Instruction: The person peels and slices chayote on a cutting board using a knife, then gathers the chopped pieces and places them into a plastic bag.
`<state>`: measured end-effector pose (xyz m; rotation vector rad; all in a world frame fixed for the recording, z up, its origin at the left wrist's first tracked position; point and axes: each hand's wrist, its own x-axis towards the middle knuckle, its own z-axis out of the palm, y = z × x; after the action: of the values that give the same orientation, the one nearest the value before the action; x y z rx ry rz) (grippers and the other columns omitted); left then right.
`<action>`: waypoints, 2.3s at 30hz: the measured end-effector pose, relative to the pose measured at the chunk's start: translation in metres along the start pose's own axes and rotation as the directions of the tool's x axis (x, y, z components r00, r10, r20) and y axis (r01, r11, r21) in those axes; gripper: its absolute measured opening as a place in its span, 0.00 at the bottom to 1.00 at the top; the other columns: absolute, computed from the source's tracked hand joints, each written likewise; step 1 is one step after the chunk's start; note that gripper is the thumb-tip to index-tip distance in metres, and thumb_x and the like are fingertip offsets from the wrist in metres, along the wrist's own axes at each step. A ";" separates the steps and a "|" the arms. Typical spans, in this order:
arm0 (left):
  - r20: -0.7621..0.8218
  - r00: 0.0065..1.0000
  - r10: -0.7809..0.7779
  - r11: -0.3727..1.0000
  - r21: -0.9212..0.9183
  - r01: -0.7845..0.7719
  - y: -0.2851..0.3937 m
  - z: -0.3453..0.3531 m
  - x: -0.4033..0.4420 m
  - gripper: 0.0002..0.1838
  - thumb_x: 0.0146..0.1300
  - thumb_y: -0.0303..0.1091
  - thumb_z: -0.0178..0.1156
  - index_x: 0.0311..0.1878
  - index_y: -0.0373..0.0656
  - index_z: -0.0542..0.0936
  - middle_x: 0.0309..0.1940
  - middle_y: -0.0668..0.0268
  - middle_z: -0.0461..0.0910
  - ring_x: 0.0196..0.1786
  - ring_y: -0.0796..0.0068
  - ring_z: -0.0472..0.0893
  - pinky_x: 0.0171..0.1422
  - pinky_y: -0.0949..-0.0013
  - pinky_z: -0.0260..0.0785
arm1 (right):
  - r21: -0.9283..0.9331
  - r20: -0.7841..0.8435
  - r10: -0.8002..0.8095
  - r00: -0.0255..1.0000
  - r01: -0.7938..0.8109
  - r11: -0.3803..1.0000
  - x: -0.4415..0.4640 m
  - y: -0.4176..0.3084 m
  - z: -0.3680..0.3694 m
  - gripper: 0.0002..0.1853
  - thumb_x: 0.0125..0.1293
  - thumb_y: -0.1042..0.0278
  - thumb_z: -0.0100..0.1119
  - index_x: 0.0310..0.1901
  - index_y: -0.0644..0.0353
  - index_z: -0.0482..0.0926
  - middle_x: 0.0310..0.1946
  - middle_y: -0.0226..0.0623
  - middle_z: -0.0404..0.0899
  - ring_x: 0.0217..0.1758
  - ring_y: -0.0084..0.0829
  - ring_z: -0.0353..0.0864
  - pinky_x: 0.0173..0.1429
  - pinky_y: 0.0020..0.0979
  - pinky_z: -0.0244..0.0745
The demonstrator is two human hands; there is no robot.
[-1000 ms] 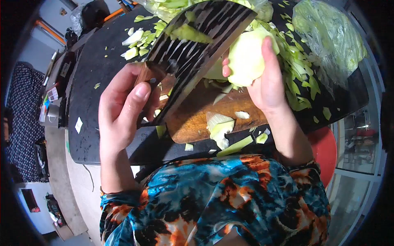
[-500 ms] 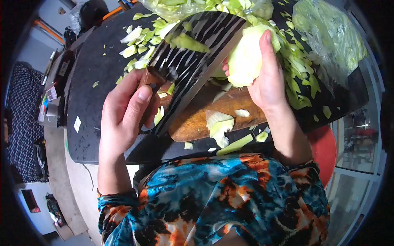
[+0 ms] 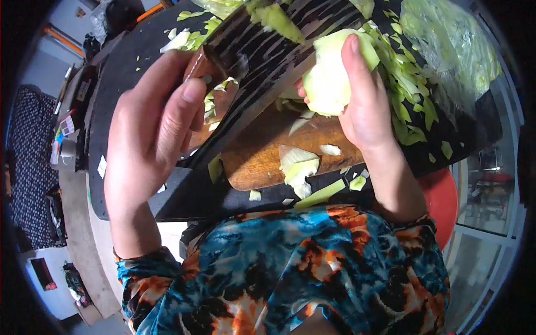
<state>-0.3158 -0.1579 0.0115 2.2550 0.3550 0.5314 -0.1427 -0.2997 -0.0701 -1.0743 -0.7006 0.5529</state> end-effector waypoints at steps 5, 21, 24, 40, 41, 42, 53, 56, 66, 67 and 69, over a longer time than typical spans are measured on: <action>-0.017 1.000 -0.010 0.997 -0.071 0.008 -0.008 0.014 0.001 0.14 0.70 0.40 0.49 0.44 0.36 0.72 0.19 0.69 0.70 0.21 0.85 0.68 0.25 0.78 0.60 | 0.088 -0.062 0.005 0.998 0.001 0.996 -0.001 0.000 0.008 0.26 0.67 0.40 0.46 0.47 0.59 0.72 0.33 0.31 0.76 0.33 0.26 0.80 0.37 0.31 0.78; 0.056 0.989 -0.137 0.881 -0.449 0.148 -0.022 0.050 -0.010 0.16 0.73 0.43 0.42 0.45 0.39 0.70 0.22 0.72 0.70 0.18 0.88 0.66 0.21 0.83 0.55 | 0.317 -0.279 -0.034 0.960 0.126 0.940 0.003 0.025 0.015 0.23 0.68 0.40 0.46 0.46 0.53 0.73 0.33 0.22 0.72 0.36 0.15 0.71 0.39 0.22 0.68; 0.072 0.991 -0.117 0.878 -0.460 0.137 -0.022 0.051 -0.006 0.15 0.74 0.41 0.40 0.43 0.39 0.70 0.20 0.72 0.69 0.18 0.87 0.65 0.21 0.82 0.56 | 0.278 -0.349 -0.069 0.934 0.174 0.945 0.007 0.024 0.029 0.23 0.68 0.40 0.45 0.46 0.55 0.73 0.34 0.24 0.73 0.37 0.16 0.72 0.41 0.23 0.68; -0.312 0.944 -0.107 0.886 -0.460 -0.051 -0.106 0.030 0.034 0.16 0.71 0.40 0.45 0.49 0.37 0.73 0.23 0.68 0.73 0.19 0.84 0.68 0.22 0.80 0.59 | 0.169 -0.121 0.112 0.986 -0.091 0.981 0.039 0.022 -0.021 0.19 0.63 0.62 0.53 0.52 0.66 0.72 0.35 0.39 0.79 0.35 0.30 0.79 0.43 0.30 0.74; -0.322 0.934 -0.154 0.885 -0.466 -0.014 -0.109 0.030 0.037 0.15 0.71 0.40 0.46 0.48 0.37 0.73 0.23 0.68 0.73 0.20 0.84 0.69 0.23 0.79 0.60 | 0.103 -0.089 0.064 0.994 -0.055 0.993 0.040 0.024 -0.025 0.20 0.62 0.65 0.55 0.53 0.66 0.71 0.36 0.39 0.79 0.37 0.31 0.79 0.44 0.31 0.74; -0.321 0.922 -0.217 0.851 -0.525 0.017 -0.111 0.031 0.039 0.15 0.71 0.40 0.46 0.47 0.38 0.74 0.24 0.68 0.73 0.21 0.83 0.69 0.24 0.79 0.60 | 0.037 -0.048 0.015 0.999 -0.013 0.999 0.042 0.024 -0.027 0.20 0.61 0.68 0.56 0.54 0.67 0.71 0.38 0.40 0.79 0.39 0.31 0.79 0.45 0.31 0.73; -0.173 0.886 -0.430 0.547 -0.831 0.103 -0.132 0.034 0.043 0.14 0.70 0.42 0.47 0.48 0.41 0.72 0.26 0.67 0.73 0.22 0.77 0.69 0.25 0.76 0.62 | 0.100 -0.101 0.084 0.991 -0.074 0.992 0.043 0.018 -0.035 0.18 0.66 0.54 0.55 0.49 0.60 0.73 0.31 0.37 0.79 0.28 0.29 0.77 0.31 0.27 0.71; -0.159 0.855 -0.493 0.519 -0.842 0.143 -0.140 0.038 0.045 0.13 0.69 0.45 0.48 0.49 0.49 0.73 0.25 0.71 0.71 0.21 0.81 0.68 0.21 0.78 0.59 | 0.136 -0.242 0.099 0.965 -0.067 0.988 0.041 0.011 -0.040 0.22 0.66 0.47 0.52 0.48 0.59 0.73 0.30 0.36 0.78 0.26 0.28 0.75 0.29 0.27 0.69; -0.106 0.886 -0.452 0.451 -0.884 0.124 -0.120 0.039 0.037 0.13 0.71 0.46 0.45 0.50 0.53 0.73 0.27 0.75 0.69 0.22 0.85 0.68 0.15 0.83 0.55 | -0.212 -0.824 -0.138 0.550 -0.074 0.974 -0.107 -0.075 -0.255 0.20 0.64 0.53 0.56 0.50 0.59 0.73 0.36 0.38 0.79 0.32 0.32 0.80 0.34 0.32 0.76; -0.098 0.896 -0.434 0.453 -0.883 0.123 -0.118 0.039 0.036 0.13 0.71 0.46 0.44 0.50 0.53 0.73 0.27 0.74 0.69 0.22 0.85 0.68 0.15 0.82 0.56 | -0.370 -0.822 -0.311 0.478 -0.033 0.928 -0.137 -0.081 -0.259 0.18 0.63 0.61 0.58 0.52 0.61 0.72 0.37 0.37 0.79 0.33 0.32 0.81 0.34 0.30 0.76; -0.093 0.912 -0.399 0.434 -0.896 0.098 -0.120 0.037 0.035 0.13 0.71 0.46 0.44 0.49 0.53 0.72 0.27 0.74 0.70 0.22 0.85 0.68 0.16 0.82 0.57 | -0.320 -0.840 -0.299 0.453 0.031 0.947 -0.229 -0.068 -0.359 0.17 0.63 0.69 0.55 0.54 0.60 0.72 0.40 0.36 0.79 0.37 0.28 0.80 0.36 0.30 0.76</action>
<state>-0.2775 -0.0874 -0.0919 1.0545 0.4285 0.6857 -0.0223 -0.7010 -0.1713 -1.3350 0.0870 -0.3395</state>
